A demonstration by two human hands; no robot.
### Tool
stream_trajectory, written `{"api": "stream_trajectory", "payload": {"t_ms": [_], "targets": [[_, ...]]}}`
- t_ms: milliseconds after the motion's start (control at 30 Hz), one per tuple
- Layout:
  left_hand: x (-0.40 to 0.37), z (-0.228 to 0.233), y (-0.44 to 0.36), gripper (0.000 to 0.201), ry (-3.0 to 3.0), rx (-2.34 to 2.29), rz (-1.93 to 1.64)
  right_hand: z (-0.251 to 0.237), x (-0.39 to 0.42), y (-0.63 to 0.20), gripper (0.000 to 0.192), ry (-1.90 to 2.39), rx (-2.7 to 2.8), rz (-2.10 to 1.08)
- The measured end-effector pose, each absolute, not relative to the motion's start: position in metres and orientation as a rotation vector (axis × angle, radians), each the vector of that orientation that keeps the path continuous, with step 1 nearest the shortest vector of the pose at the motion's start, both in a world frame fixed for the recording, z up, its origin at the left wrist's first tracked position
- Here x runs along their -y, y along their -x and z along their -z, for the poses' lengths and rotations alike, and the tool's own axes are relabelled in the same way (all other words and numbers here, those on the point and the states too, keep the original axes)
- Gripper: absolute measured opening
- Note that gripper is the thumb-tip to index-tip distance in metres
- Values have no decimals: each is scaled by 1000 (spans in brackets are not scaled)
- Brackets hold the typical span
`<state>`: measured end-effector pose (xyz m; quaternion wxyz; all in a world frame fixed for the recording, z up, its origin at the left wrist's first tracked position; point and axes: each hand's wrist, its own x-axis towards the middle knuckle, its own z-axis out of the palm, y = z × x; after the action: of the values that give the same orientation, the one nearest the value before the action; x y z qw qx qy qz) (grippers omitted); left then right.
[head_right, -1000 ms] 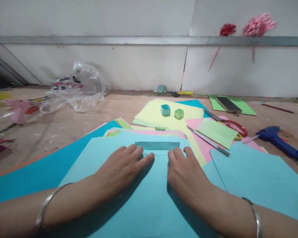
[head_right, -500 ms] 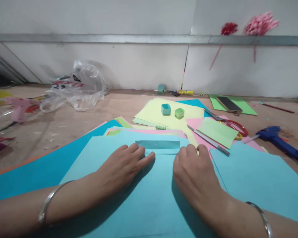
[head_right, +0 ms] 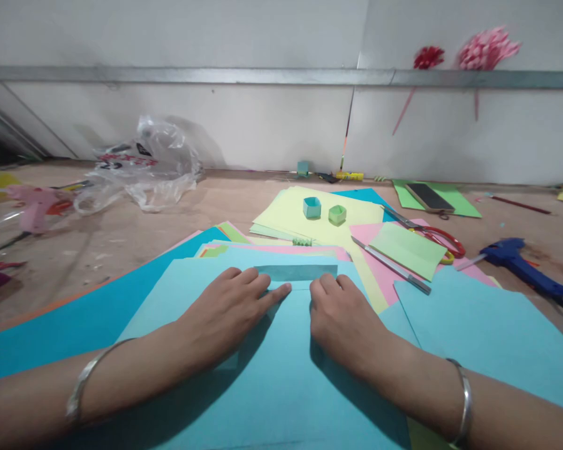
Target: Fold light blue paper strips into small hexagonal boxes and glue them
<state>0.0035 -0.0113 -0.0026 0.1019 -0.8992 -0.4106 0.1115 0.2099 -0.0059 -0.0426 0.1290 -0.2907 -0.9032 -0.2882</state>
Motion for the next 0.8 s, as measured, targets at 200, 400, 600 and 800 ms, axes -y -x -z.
{"api": "stream_trajectory", "payload": {"t_ms": [200,400,600,800], "targets": [[18,-3,-1,22,2618,1217,-412,42,7,-209,26,880,2632,807],[24,-1,-1,20,2626,1270,-388,42,7,-209,25,891,2633,818],[29,0,-5,20,2528,1323,-443,43,8,-208,23,890,2648,815],[26,-2,1,22,2433,1297,-119,42,10,-208,26,905,2659,789]]}}
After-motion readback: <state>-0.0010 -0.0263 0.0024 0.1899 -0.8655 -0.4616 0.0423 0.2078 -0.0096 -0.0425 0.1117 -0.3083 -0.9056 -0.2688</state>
